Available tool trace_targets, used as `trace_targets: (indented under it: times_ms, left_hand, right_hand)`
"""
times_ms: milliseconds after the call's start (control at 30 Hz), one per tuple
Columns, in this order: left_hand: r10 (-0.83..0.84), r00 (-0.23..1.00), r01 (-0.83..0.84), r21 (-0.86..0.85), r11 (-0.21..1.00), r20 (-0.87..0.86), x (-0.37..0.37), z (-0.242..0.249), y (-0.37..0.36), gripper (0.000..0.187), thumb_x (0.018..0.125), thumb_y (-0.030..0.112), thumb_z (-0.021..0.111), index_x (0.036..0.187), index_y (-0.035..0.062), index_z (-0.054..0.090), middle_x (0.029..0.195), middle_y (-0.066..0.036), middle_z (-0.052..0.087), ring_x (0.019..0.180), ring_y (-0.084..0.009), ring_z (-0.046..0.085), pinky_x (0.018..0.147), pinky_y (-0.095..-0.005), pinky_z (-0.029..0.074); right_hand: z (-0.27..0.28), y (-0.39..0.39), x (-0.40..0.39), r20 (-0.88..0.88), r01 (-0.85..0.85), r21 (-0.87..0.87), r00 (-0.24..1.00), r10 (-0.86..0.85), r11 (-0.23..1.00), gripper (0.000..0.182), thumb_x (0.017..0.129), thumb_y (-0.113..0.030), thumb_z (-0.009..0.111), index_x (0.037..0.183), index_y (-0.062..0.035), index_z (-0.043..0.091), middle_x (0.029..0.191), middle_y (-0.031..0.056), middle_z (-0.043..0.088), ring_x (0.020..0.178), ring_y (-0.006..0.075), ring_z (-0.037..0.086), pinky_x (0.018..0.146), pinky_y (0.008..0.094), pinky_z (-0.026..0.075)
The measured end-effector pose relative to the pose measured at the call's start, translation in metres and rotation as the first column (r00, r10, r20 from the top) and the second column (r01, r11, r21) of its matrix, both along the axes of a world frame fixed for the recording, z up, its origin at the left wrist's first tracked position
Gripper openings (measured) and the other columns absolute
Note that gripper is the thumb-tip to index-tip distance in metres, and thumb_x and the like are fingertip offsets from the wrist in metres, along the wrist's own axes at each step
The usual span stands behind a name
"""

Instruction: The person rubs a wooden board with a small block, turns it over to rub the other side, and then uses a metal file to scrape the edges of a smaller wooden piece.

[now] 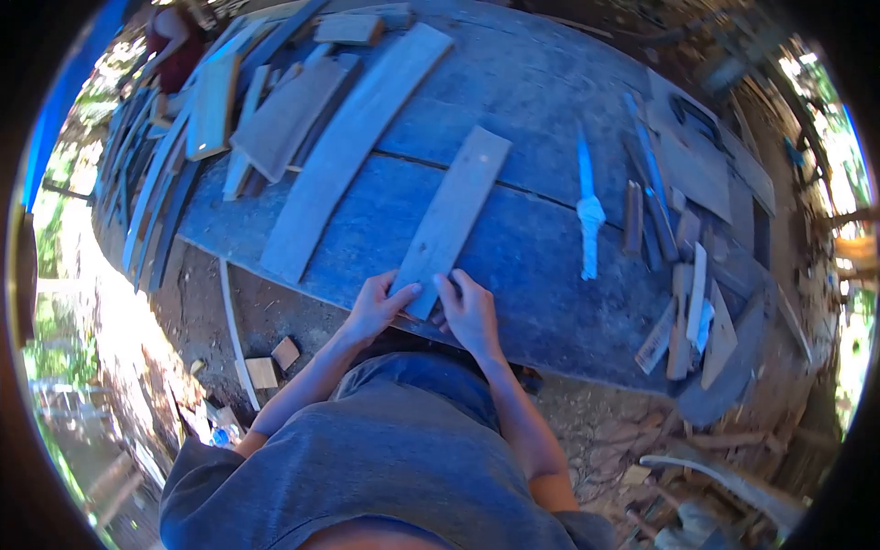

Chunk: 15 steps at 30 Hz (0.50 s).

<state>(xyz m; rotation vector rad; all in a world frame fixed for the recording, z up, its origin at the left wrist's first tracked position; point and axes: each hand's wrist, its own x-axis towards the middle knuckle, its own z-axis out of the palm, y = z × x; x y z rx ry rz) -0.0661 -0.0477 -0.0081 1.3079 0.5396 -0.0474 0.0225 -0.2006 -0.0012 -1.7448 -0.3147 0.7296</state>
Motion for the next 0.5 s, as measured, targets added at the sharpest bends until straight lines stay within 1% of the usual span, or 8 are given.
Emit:
trace_targets:
  times_ms: [67,233,300,333,400,433,467,500]
  left_hand:
    - [0.022,1.000,-0.022,0.072,0.997,-0.010,-0.001,0.003,0.007,0.033,0.095,0.024,0.068,0.108,-0.0063,0.064,0.089,-0.008,0.069,0.079,-0.0118,0.065,0.066,-0.0270,0.056]
    - [0.101,0.995,-0.100,0.149,0.984,-0.002,-0.003,0.004,0.050,0.033,0.095,0.026,0.068,0.106,-0.0051,0.065,0.088,-0.007,0.068,0.078,-0.0113,0.065,0.067,-0.0280,0.055]
    - [0.061,0.998,-0.055,0.262,0.964,-0.012,-0.007,0.005,0.076,0.033,0.094,0.025,0.068,0.105,-0.0053,0.065,0.087,-0.007,0.068,0.077,-0.0114,0.065,0.066,-0.0284,0.055]
    - [0.069,0.998,-0.064,0.262,0.963,-0.009,-0.009,0.011,0.087,0.033,0.094,0.025,0.068,0.105,-0.0053,0.065,0.087,-0.007,0.068,0.077,-0.0114,0.065,0.066,-0.0284,0.055]
    - [0.058,0.991,-0.013,0.342,0.940,-0.122,-0.013,0.022,0.104,0.034,0.094,0.026,0.069,0.105,-0.0054,0.064,0.088,-0.007,0.068,0.078,-0.0123,0.066,0.068,-0.0283,0.057]
    - [0.147,0.986,-0.127,0.209,0.970,-0.084,-0.014,0.014,0.107,0.034,0.093,0.025,0.071,0.106,-0.0057,0.064,0.090,-0.009,0.068,0.079,-0.0141,0.067,0.071,-0.0286,0.059]
    - [0.143,0.986,-0.124,0.201,0.972,-0.086,-0.017,0.011,0.106,0.034,0.093,0.025,0.071,0.106,-0.0057,0.064,0.090,-0.009,0.068,0.079,-0.0141,0.067,0.071,-0.0286,0.059]
    - [0.158,0.985,-0.151,0.102,0.983,-0.064,-0.017,0.015,0.105,0.034,0.092,0.024,0.072,0.106,-0.0064,0.064,0.091,-0.010,0.068,0.080,-0.0149,0.068,0.072,-0.0289,0.059]
  right_hand:
    - [-0.001,-0.003,0.001,-0.134,0.028,0.055,0.991,-0.020,0.998,0.022,0.103,-0.020,0.053,0.101,-0.0001,0.062,0.073,0.0082,0.064,0.056,0.0131,0.065,0.044,0.0245,0.049]
    - [-0.001,-0.001,0.002,-0.068,-0.052,0.002,0.996,0.052,0.999,0.020,0.103,-0.017,0.052,0.107,-0.0010,0.063,0.074,0.0073,0.061,0.055,0.0121,0.063,0.044,0.0244,0.048]
    - [0.000,0.001,0.003,-0.055,-0.056,-0.016,0.997,0.055,0.998,0.020,0.103,-0.016,0.053,0.109,-0.0012,0.064,0.073,0.0072,0.061,0.055,0.0121,0.064,0.044,0.0246,0.049]
    - [0.001,0.001,0.003,-0.060,-0.054,-0.024,0.997,0.053,0.998,0.019,0.103,-0.015,0.052,0.109,-0.0017,0.065,0.073,0.0069,0.060,0.055,0.0120,0.064,0.043,0.0245,0.048]
    - [0.001,0.001,0.004,-0.065,-0.046,-0.040,0.997,0.044,0.998,0.019,0.103,-0.015,0.052,0.110,-0.0021,0.065,0.073,0.0066,0.060,0.055,0.0119,0.064,0.043,0.0243,0.048]
    - [0.002,0.001,0.004,-0.064,-0.052,-0.043,0.997,0.049,0.998,0.019,0.103,-0.014,0.052,0.110,-0.0021,0.065,0.073,0.0065,0.060,0.055,0.0120,0.064,0.043,0.0243,0.048]
    - [0.002,0.001,0.004,-0.064,-0.057,-0.046,0.997,0.054,0.997,0.019,0.103,-0.014,0.052,0.110,-0.0022,0.065,0.073,0.0064,0.060,0.055,0.0120,0.064,0.043,0.0242,0.048]
    - [0.003,0.001,0.004,-0.064,-0.053,-0.053,0.997,0.049,0.997,0.019,0.103,-0.014,0.052,0.110,-0.0022,0.065,0.073,0.0064,0.060,0.055,0.0120,0.064,0.043,0.0242,0.048]
